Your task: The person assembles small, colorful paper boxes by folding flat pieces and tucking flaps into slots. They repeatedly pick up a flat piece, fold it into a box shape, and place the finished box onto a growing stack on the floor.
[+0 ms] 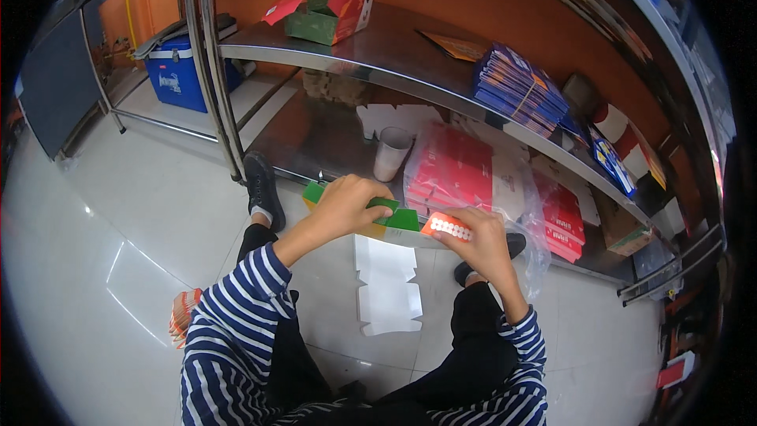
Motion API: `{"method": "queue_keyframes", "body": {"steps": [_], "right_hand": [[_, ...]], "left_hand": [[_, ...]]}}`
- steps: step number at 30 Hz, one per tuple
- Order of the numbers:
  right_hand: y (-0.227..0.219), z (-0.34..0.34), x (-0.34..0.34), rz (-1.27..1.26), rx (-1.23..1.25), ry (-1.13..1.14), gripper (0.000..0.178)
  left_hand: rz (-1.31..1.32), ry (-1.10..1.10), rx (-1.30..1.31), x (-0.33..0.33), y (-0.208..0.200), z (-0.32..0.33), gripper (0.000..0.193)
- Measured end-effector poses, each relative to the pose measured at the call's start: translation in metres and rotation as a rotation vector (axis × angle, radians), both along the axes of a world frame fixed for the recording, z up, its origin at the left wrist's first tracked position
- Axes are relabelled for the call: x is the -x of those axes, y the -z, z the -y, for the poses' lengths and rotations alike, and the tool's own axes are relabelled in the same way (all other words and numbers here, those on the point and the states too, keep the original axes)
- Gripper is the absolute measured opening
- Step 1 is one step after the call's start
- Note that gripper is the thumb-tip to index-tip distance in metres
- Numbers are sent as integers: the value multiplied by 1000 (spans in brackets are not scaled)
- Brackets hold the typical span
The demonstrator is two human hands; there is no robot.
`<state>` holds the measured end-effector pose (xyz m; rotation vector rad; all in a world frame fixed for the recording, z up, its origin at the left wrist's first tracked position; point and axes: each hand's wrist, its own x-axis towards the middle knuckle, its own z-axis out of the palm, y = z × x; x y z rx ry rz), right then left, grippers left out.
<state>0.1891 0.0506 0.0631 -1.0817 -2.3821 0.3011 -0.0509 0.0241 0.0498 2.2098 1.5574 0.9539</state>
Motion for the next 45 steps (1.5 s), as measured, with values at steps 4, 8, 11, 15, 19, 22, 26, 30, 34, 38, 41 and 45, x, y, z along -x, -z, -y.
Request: {"method": "queue_keyframes", "body": {"steps": [4,8,11,15,19,22,26,30,34,38,41,45], "right_hand": [[10,-1,15,-14,-321,-151,27],[29,-13,18,-184,34,-116,19],[32,-19,13,-154,119,2,17],[34,-19,6,-45,86,-32,14],[22,-13,4,-18,109,-75,13],[14,-4,0,-2,66,-179,10],[-2,12,1,98,32,-192,8],[-7,19,5,102,-74,-205,9],[-7,20,5,141,-162,-224,10],[-7,20,6,212,-235,-252,13],[-6,21,5,211,-261,-308,15],[-14,29,11,173,-130,-318,13]], "left_hand": [[62,112,-58,-2,11,-7,20],[115,216,-92,-10,11,-7,20],[50,348,-221,-12,11,-8,22],[-112,360,-361,-22,14,0,22],[-203,349,-578,-26,15,7,18],[-195,373,-769,-32,16,12,16],[-245,385,-893,-42,20,16,14],[-248,396,-898,-43,19,17,13],[-242,415,-897,-45,21,14,14],[-227,436,-833,-44,19,14,17],[-155,355,-738,-46,18,19,17],[-140,352,-613,-43,18,17,15]]}}
